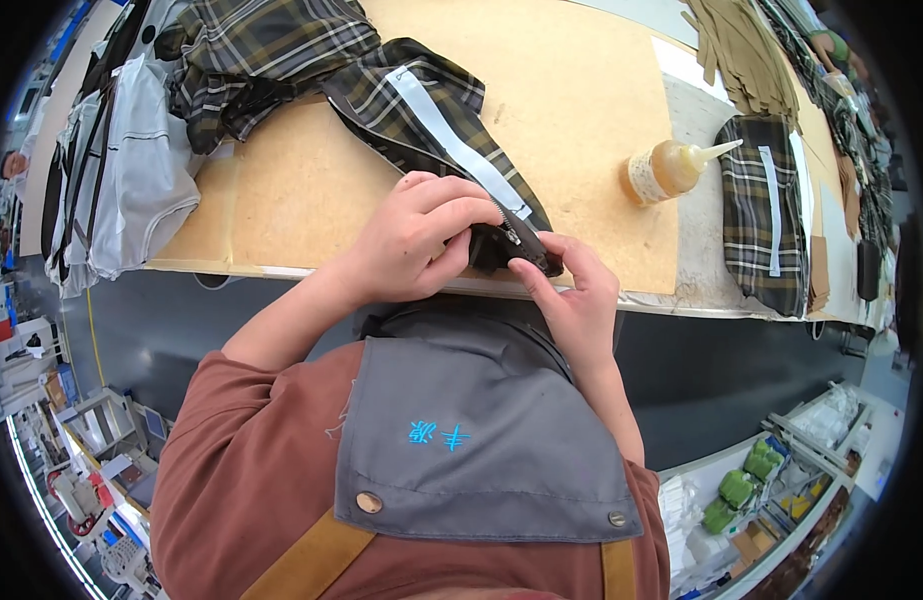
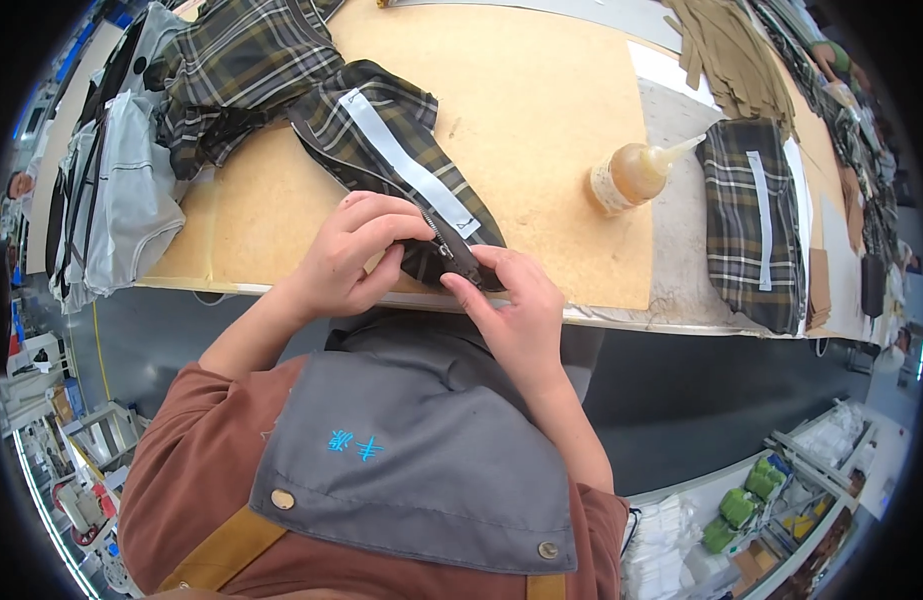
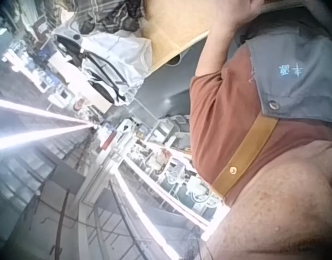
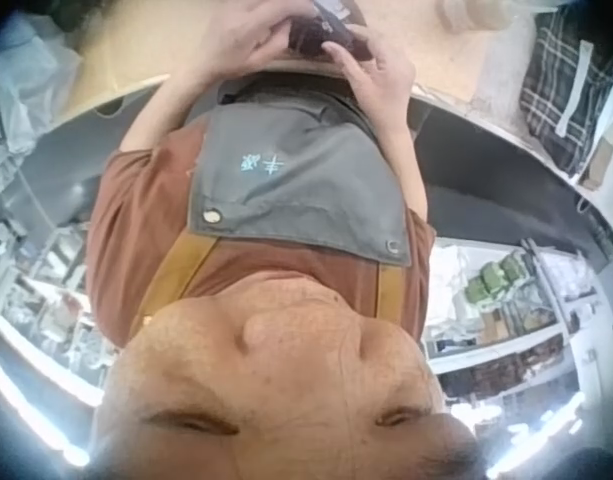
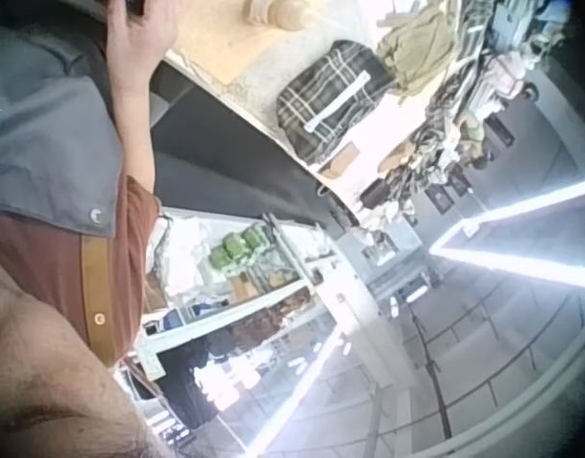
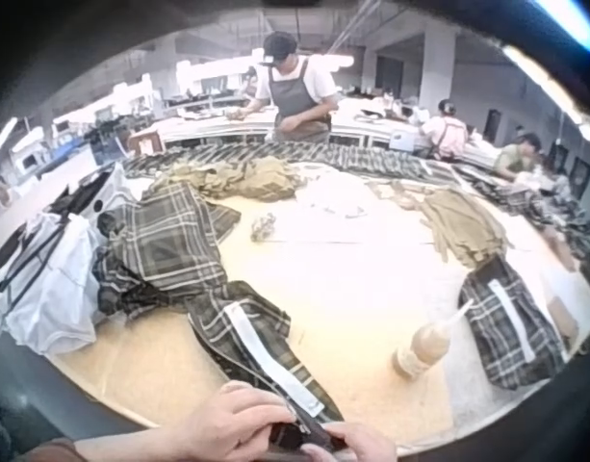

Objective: Applying glue to the interior seams and zipper area of a plaid fabric bag using a squeeze bottle.

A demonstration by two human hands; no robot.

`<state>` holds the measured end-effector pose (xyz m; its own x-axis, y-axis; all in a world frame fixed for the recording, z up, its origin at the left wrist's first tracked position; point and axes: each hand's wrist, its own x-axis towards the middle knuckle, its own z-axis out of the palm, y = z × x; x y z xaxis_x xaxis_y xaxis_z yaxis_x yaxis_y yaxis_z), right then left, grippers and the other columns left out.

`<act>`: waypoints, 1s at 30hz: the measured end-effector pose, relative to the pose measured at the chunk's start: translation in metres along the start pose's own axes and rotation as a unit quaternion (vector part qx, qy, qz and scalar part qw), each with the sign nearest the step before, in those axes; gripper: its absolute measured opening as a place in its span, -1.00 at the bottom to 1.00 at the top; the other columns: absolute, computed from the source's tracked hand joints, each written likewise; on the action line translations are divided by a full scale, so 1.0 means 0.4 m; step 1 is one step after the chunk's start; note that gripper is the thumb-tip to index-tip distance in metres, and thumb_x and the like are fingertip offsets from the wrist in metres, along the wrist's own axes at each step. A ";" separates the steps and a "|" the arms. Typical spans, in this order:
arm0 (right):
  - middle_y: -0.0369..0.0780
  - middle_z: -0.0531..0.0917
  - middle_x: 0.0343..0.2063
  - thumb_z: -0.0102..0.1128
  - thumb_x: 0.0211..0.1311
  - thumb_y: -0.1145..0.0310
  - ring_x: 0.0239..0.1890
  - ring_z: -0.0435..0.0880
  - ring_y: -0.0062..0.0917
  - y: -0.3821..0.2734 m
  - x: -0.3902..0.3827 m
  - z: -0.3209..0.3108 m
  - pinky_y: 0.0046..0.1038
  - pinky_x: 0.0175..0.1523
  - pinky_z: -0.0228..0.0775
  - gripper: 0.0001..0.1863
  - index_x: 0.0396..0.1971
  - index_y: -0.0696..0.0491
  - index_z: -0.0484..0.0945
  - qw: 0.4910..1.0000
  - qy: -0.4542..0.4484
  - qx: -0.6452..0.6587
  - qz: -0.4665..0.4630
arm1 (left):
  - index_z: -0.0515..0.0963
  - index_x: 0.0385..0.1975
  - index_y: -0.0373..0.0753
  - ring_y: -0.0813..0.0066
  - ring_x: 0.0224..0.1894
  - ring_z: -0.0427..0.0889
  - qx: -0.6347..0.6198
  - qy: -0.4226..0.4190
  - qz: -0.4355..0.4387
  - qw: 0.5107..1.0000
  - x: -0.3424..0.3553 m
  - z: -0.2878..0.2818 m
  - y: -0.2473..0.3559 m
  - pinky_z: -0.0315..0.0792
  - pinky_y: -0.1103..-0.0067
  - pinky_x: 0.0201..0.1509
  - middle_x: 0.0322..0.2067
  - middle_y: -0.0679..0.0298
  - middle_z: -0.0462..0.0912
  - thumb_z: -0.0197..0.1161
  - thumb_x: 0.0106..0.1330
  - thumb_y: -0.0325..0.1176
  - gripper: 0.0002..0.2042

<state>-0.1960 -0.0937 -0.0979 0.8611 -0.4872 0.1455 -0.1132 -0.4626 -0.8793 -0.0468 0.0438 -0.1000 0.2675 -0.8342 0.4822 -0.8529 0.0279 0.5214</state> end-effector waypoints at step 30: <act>-0.36 0.57 -0.54 0.23 0.03 0.49 -0.49 0.44 -0.80 0.029 0.007 -0.018 -0.75 -0.37 0.25 -0.88 -0.42 0.19 0.54 0.975 -0.001 0.201 0.092 | 0.44 -0.48 -0.18 0.40 -0.40 0.52 0.030 -0.066 -0.115 0.991 0.006 -0.071 -0.025 0.39 0.55 -0.33 -0.46 0.34 0.53 0.36 -0.09 -0.38 -0.78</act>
<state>-0.1983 -0.1057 -0.1043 0.8459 -0.5323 -0.0326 -0.0637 -0.0402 -0.9972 -0.0249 0.0573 -0.0842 0.4004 -0.8796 0.2567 -0.8026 -0.2015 0.5614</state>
